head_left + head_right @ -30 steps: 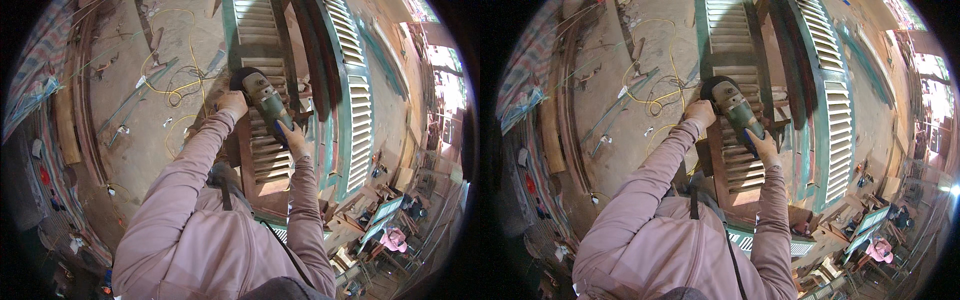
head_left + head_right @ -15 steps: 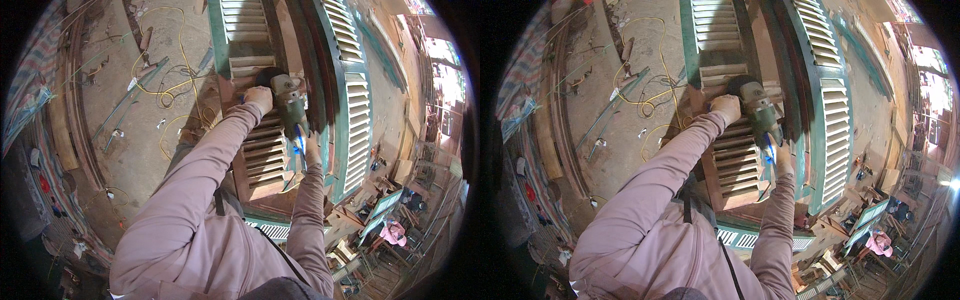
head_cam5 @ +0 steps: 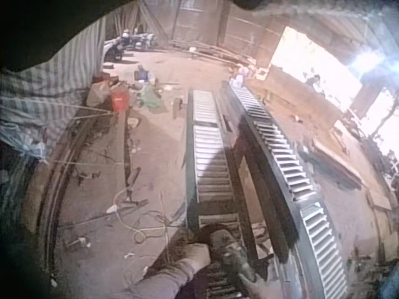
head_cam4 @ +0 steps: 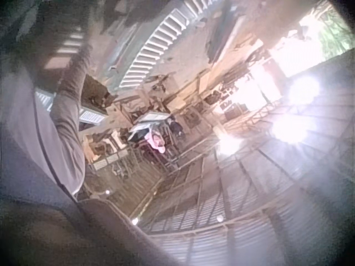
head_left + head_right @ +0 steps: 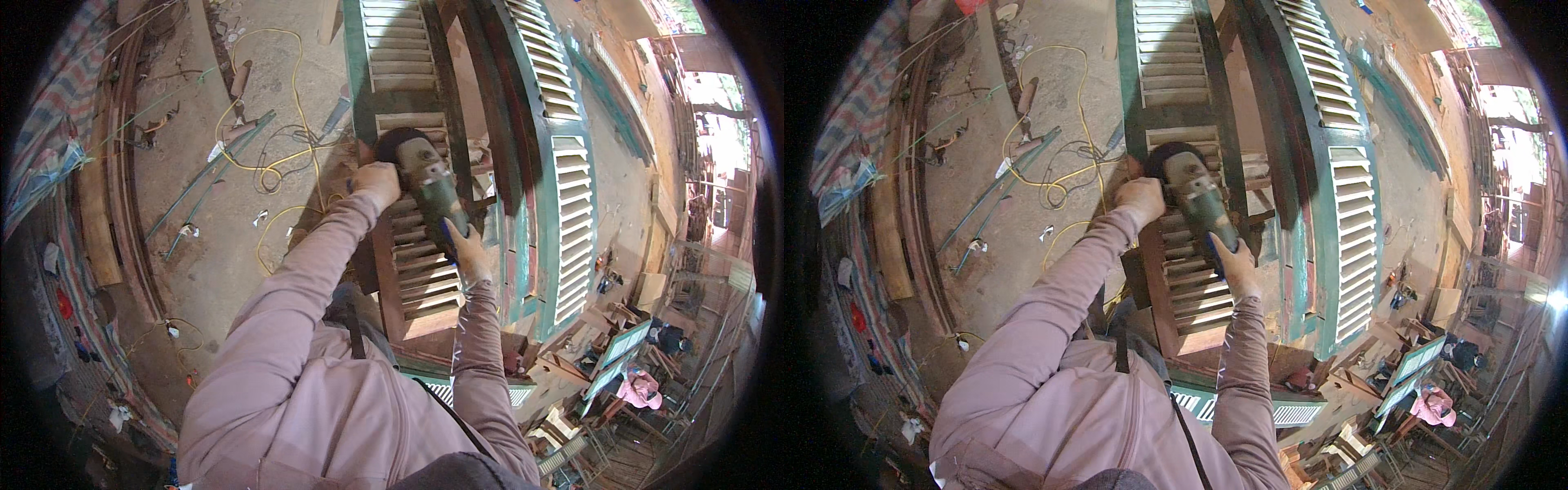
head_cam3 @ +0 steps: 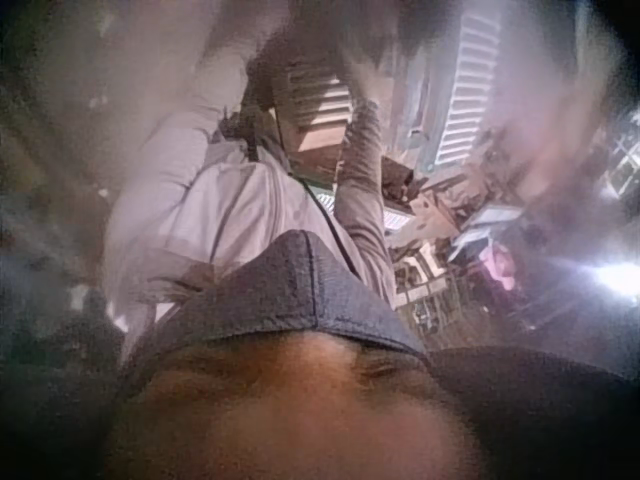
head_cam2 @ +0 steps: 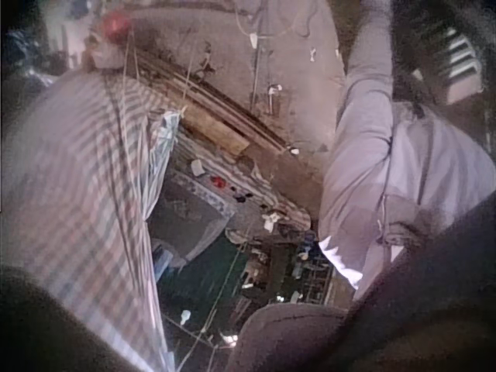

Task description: The person uses an angle grinder with a sanding disc to sand the surface of a green wooden slatted frame. They move the tool along the edges and slats, removing old paint and smoothing the wood. The person repositions the frame and continues sanding different sections.

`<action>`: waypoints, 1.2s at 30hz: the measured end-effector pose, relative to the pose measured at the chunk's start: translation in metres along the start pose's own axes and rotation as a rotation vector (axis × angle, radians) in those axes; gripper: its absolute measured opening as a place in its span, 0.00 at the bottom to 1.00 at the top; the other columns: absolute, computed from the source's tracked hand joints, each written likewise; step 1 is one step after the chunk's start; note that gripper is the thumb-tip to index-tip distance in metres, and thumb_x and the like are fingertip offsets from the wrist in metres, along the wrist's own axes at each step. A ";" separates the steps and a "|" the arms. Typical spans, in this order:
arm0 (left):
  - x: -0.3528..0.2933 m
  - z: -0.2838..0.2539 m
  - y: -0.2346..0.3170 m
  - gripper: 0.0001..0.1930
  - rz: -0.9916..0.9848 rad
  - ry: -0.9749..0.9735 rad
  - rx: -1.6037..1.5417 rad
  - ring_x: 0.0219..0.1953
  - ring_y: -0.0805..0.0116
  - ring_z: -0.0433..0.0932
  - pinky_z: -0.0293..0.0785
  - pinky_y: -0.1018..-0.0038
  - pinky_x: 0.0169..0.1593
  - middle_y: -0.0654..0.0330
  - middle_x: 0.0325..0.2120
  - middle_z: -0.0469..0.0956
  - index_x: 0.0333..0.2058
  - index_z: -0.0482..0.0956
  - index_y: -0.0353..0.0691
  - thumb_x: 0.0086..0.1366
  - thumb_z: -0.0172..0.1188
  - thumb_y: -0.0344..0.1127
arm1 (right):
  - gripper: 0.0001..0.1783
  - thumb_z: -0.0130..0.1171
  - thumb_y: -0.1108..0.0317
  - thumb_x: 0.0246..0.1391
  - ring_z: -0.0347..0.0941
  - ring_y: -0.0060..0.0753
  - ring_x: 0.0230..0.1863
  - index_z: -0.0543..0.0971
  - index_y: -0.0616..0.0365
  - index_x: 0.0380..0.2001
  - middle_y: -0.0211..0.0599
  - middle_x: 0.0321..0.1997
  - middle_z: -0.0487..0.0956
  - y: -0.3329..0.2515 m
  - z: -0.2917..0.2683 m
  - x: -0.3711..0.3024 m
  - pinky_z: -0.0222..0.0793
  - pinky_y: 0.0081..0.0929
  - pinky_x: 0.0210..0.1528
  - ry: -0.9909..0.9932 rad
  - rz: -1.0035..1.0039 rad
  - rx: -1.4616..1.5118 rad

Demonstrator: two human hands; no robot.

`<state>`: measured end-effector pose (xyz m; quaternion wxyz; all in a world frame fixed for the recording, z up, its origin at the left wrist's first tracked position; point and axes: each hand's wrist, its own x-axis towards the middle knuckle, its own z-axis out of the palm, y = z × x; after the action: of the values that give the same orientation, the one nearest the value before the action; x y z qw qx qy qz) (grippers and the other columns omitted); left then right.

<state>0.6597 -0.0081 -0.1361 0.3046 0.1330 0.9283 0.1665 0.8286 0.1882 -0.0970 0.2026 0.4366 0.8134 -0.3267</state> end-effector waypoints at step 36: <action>0.098 -0.028 0.063 0.18 0.135 -0.005 -0.045 0.53 0.47 0.83 0.81 0.54 0.53 0.44 0.50 0.83 0.49 0.84 0.34 0.63 0.57 0.35 | 0.53 0.70 0.34 0.48 0.77 0.44 0.53 0.72 0.70 0.62 0.52 0.52 0.79 0.019 -0.042 0.121 0.71 0.37 0.58 0.131 -0.213 0.108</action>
<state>0.5754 0.0773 -0.1411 0.2982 0.1887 0.9124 0.2073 0.7778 0.2955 -0.1481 0.0892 0.3786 0.8478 -0.3605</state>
